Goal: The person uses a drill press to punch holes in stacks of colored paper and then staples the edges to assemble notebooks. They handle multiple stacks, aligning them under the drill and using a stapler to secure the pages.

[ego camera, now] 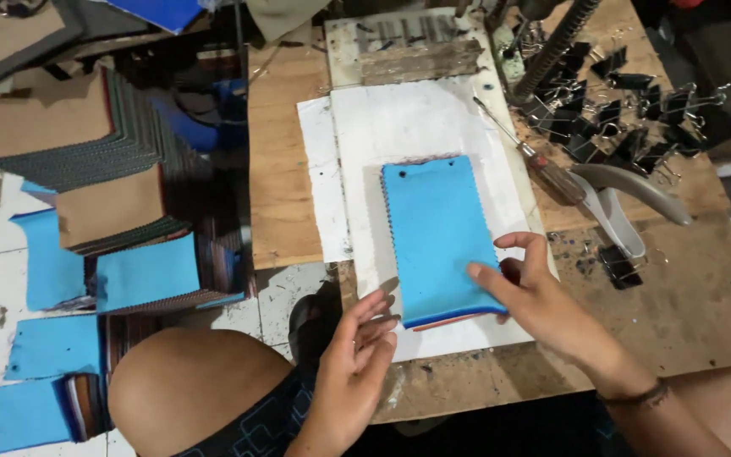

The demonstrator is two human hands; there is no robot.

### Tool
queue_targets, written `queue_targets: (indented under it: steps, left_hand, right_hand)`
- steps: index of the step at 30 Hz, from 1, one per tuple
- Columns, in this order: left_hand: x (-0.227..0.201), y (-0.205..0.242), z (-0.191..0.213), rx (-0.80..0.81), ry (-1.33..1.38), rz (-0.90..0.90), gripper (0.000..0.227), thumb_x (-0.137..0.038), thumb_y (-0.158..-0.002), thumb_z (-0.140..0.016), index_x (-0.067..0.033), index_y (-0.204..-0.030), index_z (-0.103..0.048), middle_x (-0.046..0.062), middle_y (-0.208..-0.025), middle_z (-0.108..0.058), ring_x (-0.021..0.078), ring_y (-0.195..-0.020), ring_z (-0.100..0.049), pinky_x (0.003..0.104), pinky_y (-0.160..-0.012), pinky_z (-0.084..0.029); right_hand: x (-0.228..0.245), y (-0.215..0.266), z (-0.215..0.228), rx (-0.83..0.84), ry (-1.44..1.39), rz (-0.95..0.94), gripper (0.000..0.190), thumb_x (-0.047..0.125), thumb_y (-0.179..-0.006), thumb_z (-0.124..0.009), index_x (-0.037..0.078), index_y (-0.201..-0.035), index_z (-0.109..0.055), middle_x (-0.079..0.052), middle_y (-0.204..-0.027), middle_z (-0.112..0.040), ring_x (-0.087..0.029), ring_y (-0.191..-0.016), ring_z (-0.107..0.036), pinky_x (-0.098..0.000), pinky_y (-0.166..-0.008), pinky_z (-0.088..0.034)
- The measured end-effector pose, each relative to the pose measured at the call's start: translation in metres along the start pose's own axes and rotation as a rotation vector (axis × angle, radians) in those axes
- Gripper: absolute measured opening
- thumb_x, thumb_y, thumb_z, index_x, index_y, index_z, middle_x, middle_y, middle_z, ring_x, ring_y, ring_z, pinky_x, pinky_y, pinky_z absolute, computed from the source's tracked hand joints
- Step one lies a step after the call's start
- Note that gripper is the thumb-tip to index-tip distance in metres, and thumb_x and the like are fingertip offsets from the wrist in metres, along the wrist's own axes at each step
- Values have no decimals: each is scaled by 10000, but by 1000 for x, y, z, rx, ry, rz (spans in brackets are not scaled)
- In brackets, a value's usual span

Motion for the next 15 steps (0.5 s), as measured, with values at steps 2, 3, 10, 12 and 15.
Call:
queue_targets:
  steps: [2, 3, 10, 12, 15]
  left_hand:
    - [1, 2, 0, -12, -16, -17, 570, -187, -952, -615, -175, -1507, -487, 53, -1521, -581, 165, -1302, -651, 349, -1123, -526]
    - [-1, 3, -2, 7, -106, -49, 610, -243, -948, -623, -174, -1529, -449, 66, -1528, -558, 197, -1314, -625, 351, -1124, -524]
    - [-31, 15, -31, 41, -548, -538, 725, -193, -946, -725, -167, -1571, -358, 225, -1634, -324, 390, -1501, -360, 453, -1161, -381]
    - [-27, 15, -42, 7, -676, -534, 739, -246, -970, -709, -145, -1588, -317, 203, -1677, -212, 399, -1483, -380, 471, -1051, -455]
    - [-28, 15, -65, 13, -754, -441, 749, -265, -1014, -651, -100, -1615, -234, 147, -1730, -55, 339, -1287, -544, 444, -866, -535]
  right_hand:
    - [5, 4, -2, 14, 78, 136, 459, 317, -972, -623, 168, -1279, -317, -33, -674, -329, -178, -567, -366, -334, -521, -399]
    - [11, 10, -4, 7, 219, 173, 465, 340, -982, -613, 168, -1294, -314, -36, -695, -339, -176, -582, -355, -339, -534, -345]
    - [5, 10, 4, 22, 487, 109, 459, 432, -981, -549, 254, -1356, -353, -95, -779, -474, -245, -632, -488, -372, -610, -410]
    - [15, 16, 9, -17, 514, 28, 467, 413, -968, -571, 260, -1369, -388, -89, -984, -617, -271, -815, -635, -398, -733, -493]
    - [-14, 2, 23, -134, 567, 43, 444, 396, -938, -616, 253, -1334, -474, -74, -1096, -801, -276, -916, -802, -413, -792, -578]
Point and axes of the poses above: each hand's wrist, its own y-axis away from the middle knuckle, its own z-axis out of the back of the hand, x = y × z, the point moved 7 cm from there along -y, towards the middle knuckle
